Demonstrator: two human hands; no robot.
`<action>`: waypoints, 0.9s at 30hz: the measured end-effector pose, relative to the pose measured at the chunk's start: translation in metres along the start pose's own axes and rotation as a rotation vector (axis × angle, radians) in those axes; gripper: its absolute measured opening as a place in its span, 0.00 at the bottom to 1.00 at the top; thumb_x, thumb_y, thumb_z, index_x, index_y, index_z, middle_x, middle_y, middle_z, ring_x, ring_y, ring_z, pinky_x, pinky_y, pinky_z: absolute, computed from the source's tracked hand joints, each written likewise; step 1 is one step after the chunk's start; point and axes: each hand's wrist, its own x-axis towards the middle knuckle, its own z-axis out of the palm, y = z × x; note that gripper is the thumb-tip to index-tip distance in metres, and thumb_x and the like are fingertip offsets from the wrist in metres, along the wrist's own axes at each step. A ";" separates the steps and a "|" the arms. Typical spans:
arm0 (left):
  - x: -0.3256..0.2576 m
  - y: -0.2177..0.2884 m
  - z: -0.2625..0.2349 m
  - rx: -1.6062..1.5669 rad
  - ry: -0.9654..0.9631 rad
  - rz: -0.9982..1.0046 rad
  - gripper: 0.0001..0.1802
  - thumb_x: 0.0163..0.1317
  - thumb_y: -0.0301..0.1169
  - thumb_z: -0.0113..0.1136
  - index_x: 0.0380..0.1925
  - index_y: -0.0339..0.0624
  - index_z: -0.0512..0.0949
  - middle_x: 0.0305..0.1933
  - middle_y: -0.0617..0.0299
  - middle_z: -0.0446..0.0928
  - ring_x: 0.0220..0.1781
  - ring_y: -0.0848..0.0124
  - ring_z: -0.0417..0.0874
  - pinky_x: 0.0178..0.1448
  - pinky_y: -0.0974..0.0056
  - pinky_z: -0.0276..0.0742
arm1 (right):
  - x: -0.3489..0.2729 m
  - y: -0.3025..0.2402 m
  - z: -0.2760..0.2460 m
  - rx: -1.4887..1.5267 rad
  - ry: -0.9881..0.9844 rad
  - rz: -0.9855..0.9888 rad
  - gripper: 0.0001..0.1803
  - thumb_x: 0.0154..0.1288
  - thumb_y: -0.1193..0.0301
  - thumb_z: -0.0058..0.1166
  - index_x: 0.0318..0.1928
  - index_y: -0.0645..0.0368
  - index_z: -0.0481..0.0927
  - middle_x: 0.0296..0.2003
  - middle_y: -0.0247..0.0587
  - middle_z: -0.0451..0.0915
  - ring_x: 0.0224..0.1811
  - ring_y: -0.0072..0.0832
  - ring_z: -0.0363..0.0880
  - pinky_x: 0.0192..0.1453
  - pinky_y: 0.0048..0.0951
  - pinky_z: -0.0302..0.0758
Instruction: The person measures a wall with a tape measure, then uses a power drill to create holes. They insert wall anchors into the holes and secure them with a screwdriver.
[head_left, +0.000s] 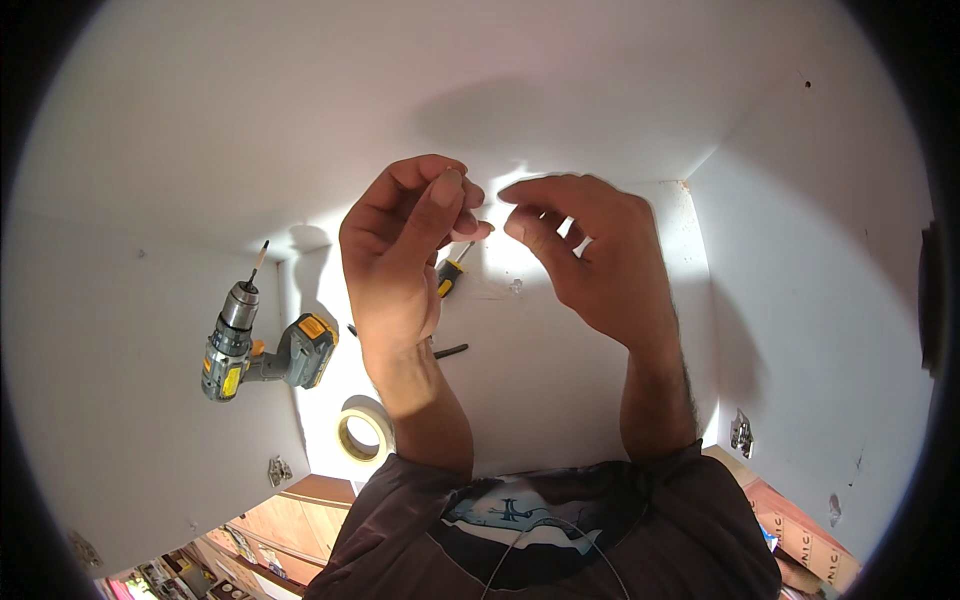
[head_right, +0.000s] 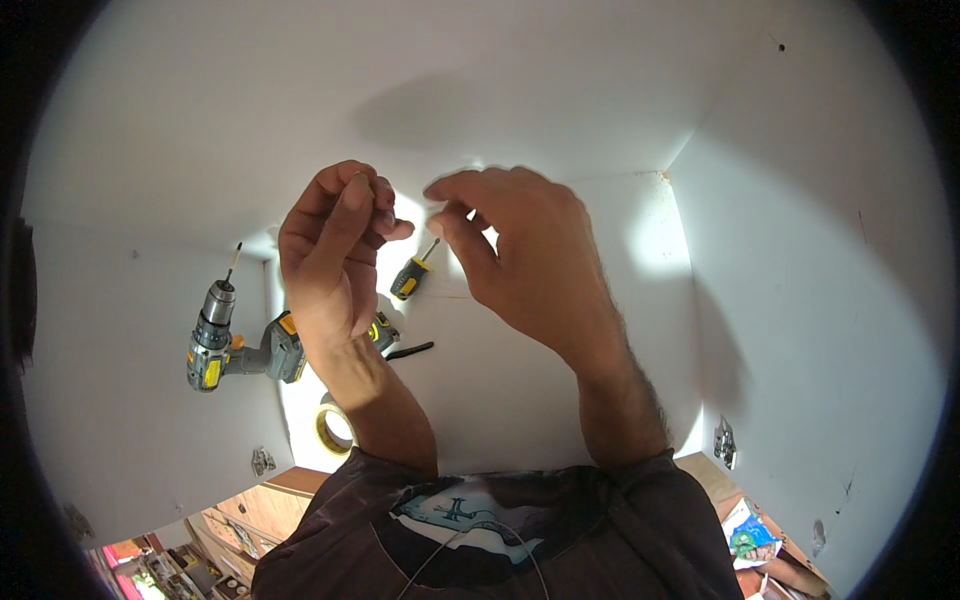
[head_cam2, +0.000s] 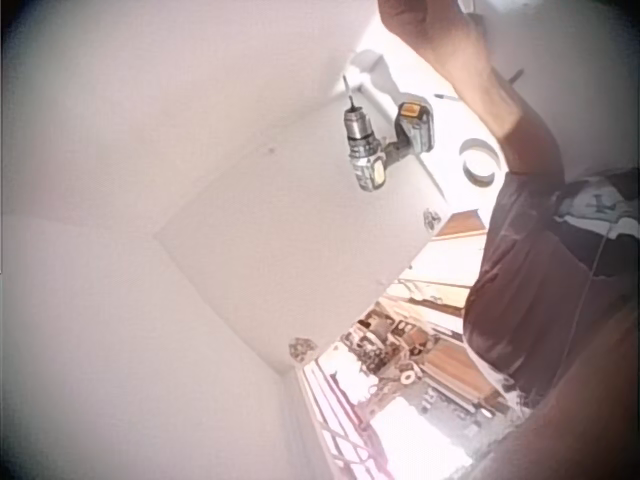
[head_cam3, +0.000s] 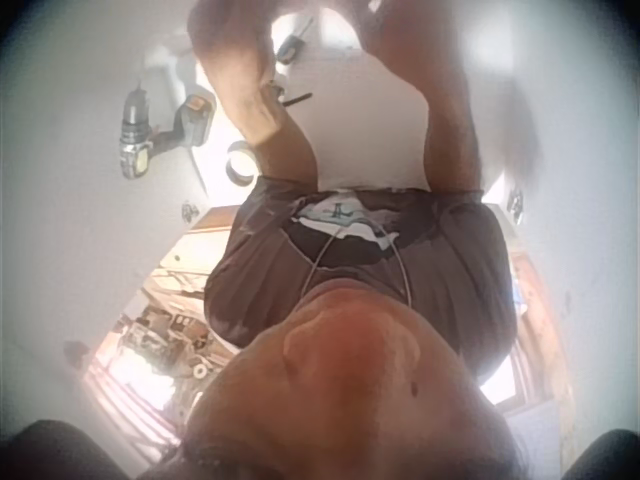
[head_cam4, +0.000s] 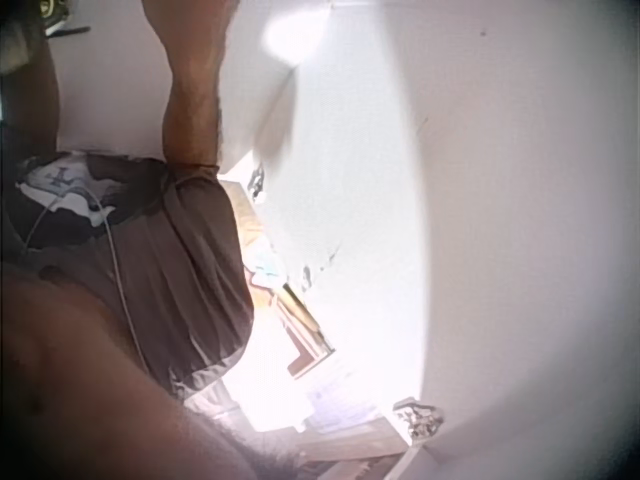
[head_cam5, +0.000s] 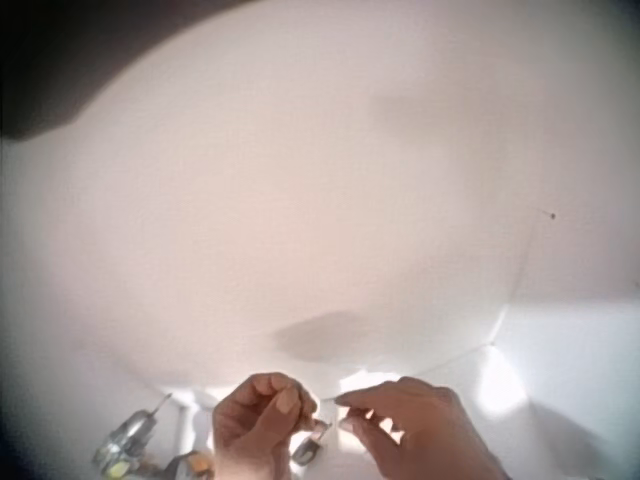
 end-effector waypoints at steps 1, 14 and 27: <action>0.000 -0.001 0.001 -0.062 -0.015 -0.040 0.11 0.71 0.24 0.67 0.49 0.29 0.83 0.40 0.55 0.86 0.39 0.72 0.88 0.43 0.65 0.88 | 0.002 -0.004 0.000 0.041 0.078 0.017 0.06 0.65 0.75 0.66 0.42 0.58 0.87 0.32 0.40 0.87 0.34 0.37 0.85 0.38 0.36 0.81; 0.000 -0.009 0.011 -0.071 -0.067 -0.169 0.08 0.69 0.24 0.69 0.44 0.31 0.86 0.37 0.60 0.86 0.32 0.78 0.81 0.37 0.71 0.76 | 0.005 0.001 0.001 -0.052 0.287 -0.312 0.07 0.63 0.79 0.67 0.40 0.58 0.84 0.31 0.36 0.84 0.32 0.34 0.83 0.34 0.35 0.78; -0.006 -0.004 0.022 0.174 0.007 -0.052 0.10 0.70 0.29 0.71 0.44 0.31 0.89 0.38 0.59 0.89 0.33 0.78 0.80 0.38 0.71 0.76 | 0.008 0.008 0.006 -0.040 0.318 -0.316 0.06 0.63 0.81 0.68 0.38 0.58 0.85 0.32 0.35 0.86 0.33 0.33 0.84 0.34 0.33 0.80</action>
